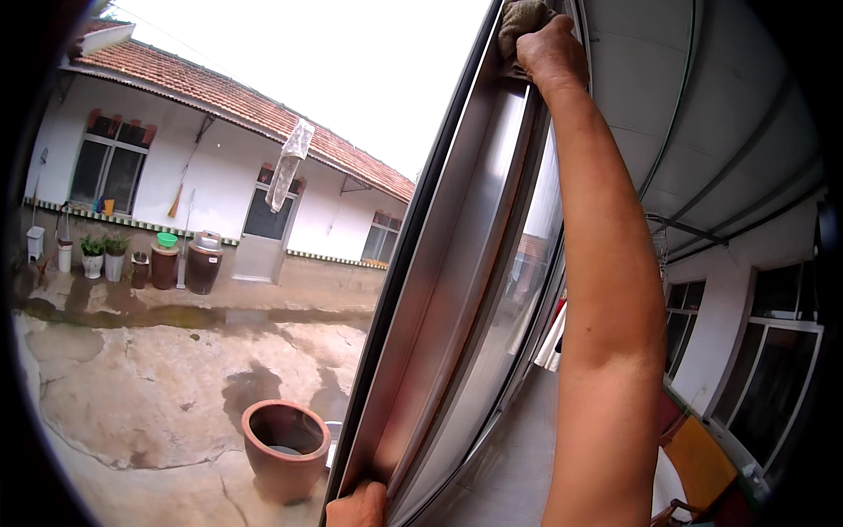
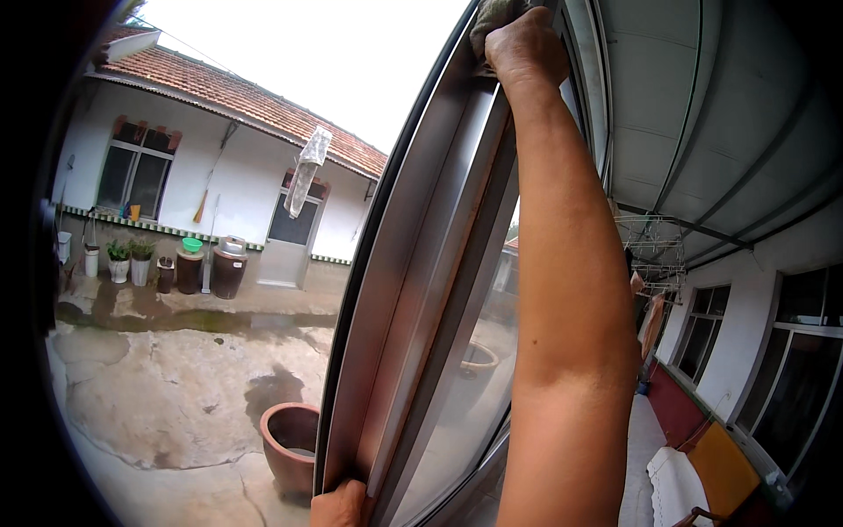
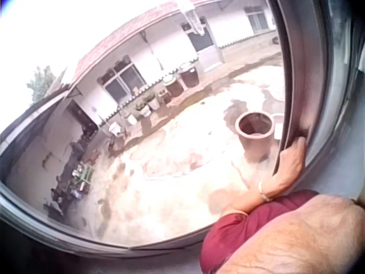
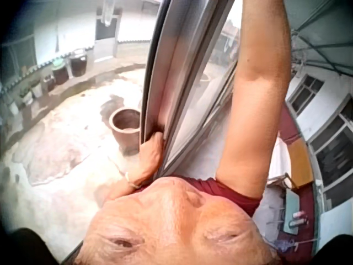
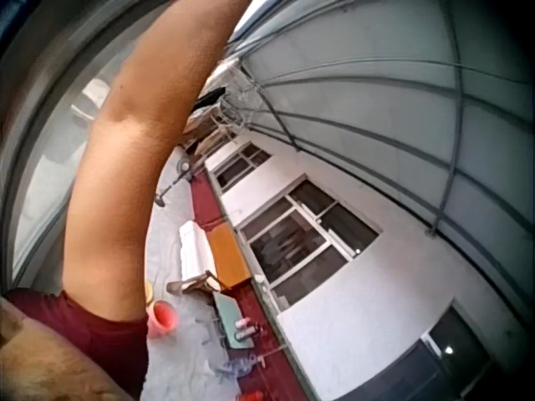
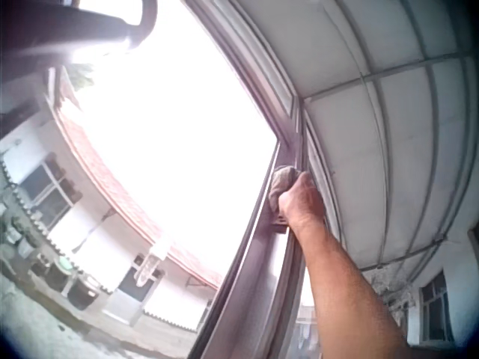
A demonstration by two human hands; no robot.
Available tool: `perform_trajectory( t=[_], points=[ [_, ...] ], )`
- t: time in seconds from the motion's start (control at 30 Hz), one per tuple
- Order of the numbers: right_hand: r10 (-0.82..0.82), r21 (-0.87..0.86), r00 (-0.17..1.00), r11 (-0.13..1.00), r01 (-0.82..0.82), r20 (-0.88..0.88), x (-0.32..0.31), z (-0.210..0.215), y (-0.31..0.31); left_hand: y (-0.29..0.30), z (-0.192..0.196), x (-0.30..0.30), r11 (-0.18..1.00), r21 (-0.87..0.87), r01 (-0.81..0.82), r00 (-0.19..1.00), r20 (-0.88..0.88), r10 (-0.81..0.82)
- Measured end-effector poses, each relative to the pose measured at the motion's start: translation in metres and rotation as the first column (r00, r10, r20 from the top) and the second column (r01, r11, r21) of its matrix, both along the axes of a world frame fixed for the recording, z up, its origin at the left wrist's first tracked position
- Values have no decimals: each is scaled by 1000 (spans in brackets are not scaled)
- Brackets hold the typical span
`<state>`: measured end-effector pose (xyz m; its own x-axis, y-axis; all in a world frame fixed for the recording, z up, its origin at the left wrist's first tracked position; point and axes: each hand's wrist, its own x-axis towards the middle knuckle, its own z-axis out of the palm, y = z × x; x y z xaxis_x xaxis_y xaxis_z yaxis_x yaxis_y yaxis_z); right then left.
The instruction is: The person kneels on the floor and uses a cloth to wipe the metal frame of a large sliding window. They clean the bottom track, the vertical side frame, and the top edge of the frame, moving along the window to cover different sections.
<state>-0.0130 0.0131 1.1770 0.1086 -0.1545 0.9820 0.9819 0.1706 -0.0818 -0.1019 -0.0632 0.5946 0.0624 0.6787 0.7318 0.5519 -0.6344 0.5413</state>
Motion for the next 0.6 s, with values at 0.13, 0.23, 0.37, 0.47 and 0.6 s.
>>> perform_trajectory(
  t=[0.13, 0.23, 0.37, 0.47, 0.6],
  points=[
    [126, 56, 985, 991, -120, -118, -10, 45, -2, 2, 1, 4, 999, 42, -22, 1000, -13, 23],
    [196, 93, 977, 978, -188, -86, -18, 42, -9, 4, -6, 3, 996, 61, -69, 996, -50, 72],
    [57, 127, 998, 990, -54, -18, -8, 42, 1, 4, -1, 4, 991, 122, -52, 998, -16, 55],
    [1, 85, 1000, 996, 0, -13, -15, 19, -3, 5, -2, 4, 993, 99, -71, 997, -11, 72],
    [-53, 149, 995, 988, 41, 79, -13, -26, -8, 3, -3, 5, 997, 71, -39, 999, -12, 40]
  ],
)
